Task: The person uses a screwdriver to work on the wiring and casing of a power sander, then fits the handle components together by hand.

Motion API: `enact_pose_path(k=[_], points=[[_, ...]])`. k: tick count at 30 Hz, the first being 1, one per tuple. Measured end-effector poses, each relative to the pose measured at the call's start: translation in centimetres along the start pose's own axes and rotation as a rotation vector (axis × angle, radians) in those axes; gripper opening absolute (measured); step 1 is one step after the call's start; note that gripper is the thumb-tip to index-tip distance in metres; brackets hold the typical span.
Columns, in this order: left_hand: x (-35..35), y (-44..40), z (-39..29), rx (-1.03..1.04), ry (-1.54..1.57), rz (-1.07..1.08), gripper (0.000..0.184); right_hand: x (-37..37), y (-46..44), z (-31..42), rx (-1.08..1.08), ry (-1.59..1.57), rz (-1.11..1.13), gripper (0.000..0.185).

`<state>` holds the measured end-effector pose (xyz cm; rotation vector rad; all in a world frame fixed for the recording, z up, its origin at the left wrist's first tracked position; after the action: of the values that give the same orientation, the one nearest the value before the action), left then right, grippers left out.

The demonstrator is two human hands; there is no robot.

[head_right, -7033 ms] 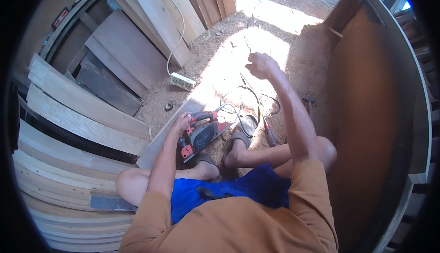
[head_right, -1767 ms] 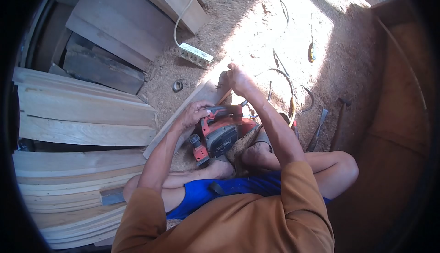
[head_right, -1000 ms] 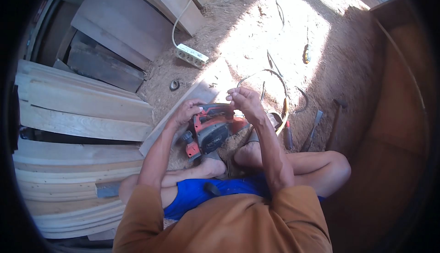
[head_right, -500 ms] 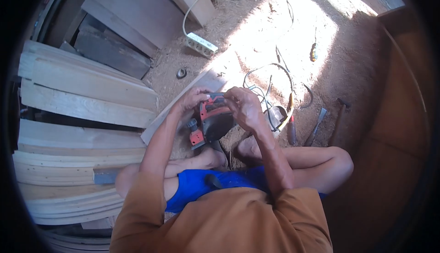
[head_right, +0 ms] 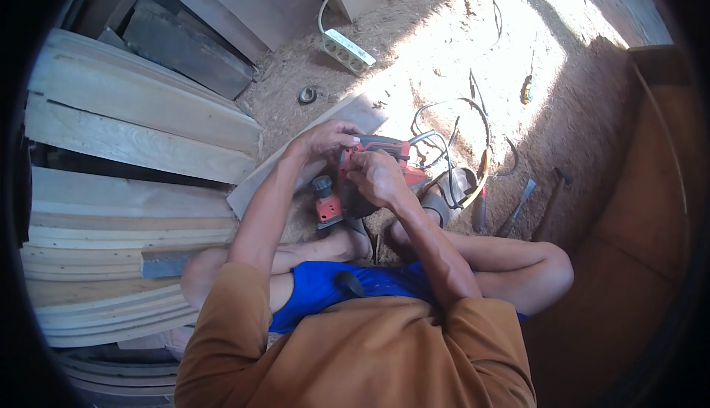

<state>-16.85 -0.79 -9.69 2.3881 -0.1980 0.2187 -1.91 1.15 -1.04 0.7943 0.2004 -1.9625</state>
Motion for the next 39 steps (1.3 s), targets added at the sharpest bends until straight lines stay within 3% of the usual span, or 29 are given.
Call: enact_pose_path(k=[6, 9, 12, 30, 33, 36, 38, 39], points=[[-0.1, -0.2, -0.1, 0.015, -0.006, -0.016, 0.044, 0.7, -0.7, 0.1, 0.056, 0.037, 0.069, 0.017], [-0.2, -0.2, 0.0, -0.004, 0.002, -0.013, 0.045, 1.3, -1.0, 0.2, -0.050, 0.089, -0.011, 0.015], [-0.3, -0.3, 0.2, -0.018, -0.028, -0.012, 0.047, 1.9, -1.4, 0.0, 0.056, 0.260, 0.044, 0.017], [-0.9, -1.3, 1.2, 0.002, -0.034, -0.026, 0.044, 2.3, -2.6, -0.6, 0.220, 0.387, 0.175, 0.019], [-0.6, -1.1, 0.7, 0.011, -0.098, -0.018, 0.041, 0.9, -1.7, -0.4, 0.164, 0.289, 0.173, 0.022], [0.1, 0.3, -0.2, -0.033, -0.025, -0.038, 0.041, -2.4, -0.5, -3.2, 0.136, -0.080, 0.056, 0.030], [0.1, 0.2, -0.2, -0.038, -0.008, -0.025, 0.041, -8.9, 2.0, -3.6, 0.293, 0.069, 0.039, 0.028], [0.1, 0.2, -0.3, -0.039, 0.001, -0.017, 0.041, -10.7, 3.2, -7.2, 0.287, 0.072, -0.157, 0.035]])
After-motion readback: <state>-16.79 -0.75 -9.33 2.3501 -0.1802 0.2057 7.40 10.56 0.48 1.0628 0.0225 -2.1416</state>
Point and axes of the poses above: each hand's wrist, its own y-axis away from the middle knuckle, its own x-axis out of the palm, z = x × y, the point moved 8 cm from there along -y, towards the middle knuckle, and after that the axes turned 12 degrees about y, right-handed, at the moved point
